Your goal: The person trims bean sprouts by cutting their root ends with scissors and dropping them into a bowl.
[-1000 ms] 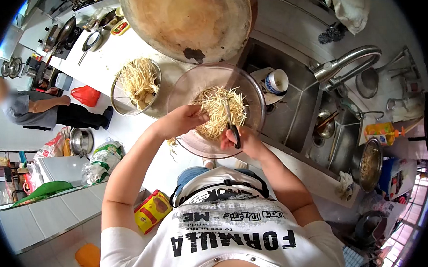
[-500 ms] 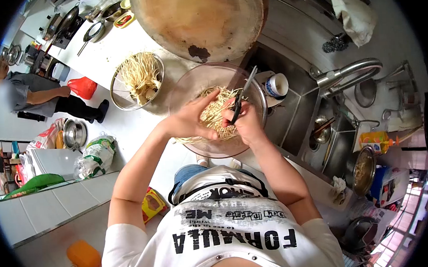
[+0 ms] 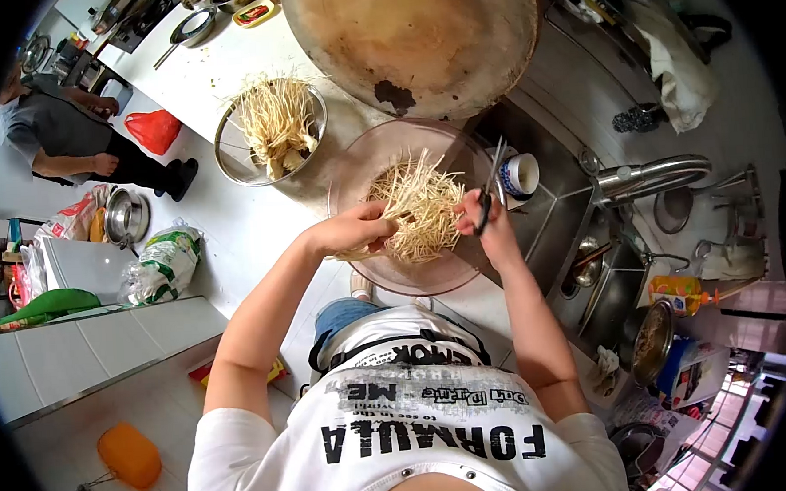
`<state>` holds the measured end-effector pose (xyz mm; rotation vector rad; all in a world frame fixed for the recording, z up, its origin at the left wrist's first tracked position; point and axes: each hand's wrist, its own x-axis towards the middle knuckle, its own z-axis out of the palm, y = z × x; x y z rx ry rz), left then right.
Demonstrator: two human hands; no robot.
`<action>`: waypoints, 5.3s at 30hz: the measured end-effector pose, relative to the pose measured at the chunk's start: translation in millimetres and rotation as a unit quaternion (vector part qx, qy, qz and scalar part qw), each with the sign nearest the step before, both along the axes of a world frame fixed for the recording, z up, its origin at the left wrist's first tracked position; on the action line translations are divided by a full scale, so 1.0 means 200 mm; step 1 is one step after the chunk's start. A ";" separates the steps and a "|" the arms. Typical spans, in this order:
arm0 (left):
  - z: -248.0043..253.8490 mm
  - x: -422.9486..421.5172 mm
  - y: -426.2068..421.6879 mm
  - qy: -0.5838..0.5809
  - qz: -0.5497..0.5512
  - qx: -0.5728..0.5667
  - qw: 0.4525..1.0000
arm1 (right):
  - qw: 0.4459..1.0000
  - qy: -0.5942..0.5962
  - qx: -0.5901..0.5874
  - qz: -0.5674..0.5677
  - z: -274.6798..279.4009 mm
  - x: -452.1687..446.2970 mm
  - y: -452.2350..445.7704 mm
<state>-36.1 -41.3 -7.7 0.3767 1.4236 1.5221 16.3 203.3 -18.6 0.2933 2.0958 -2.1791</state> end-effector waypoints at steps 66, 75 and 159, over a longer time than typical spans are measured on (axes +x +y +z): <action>-0.07 0.07 0.07 -0.017 0.201 0.032 0.979 | 0.989 -0.048 -0.127 -0.063 0.00 0.05 -0.39; -0.03 0.10 0.04 -0.105 0.203 0.092 0.969 | 0.994 0.025 -0.102 -0.013 0.05 0.04 -0.20; -0.07 0.04 0.02 -0.052 -0.053 0.011 0.997 | 0.982 -0.091 -0.164 0.022 -0.05 -0.02 -0.11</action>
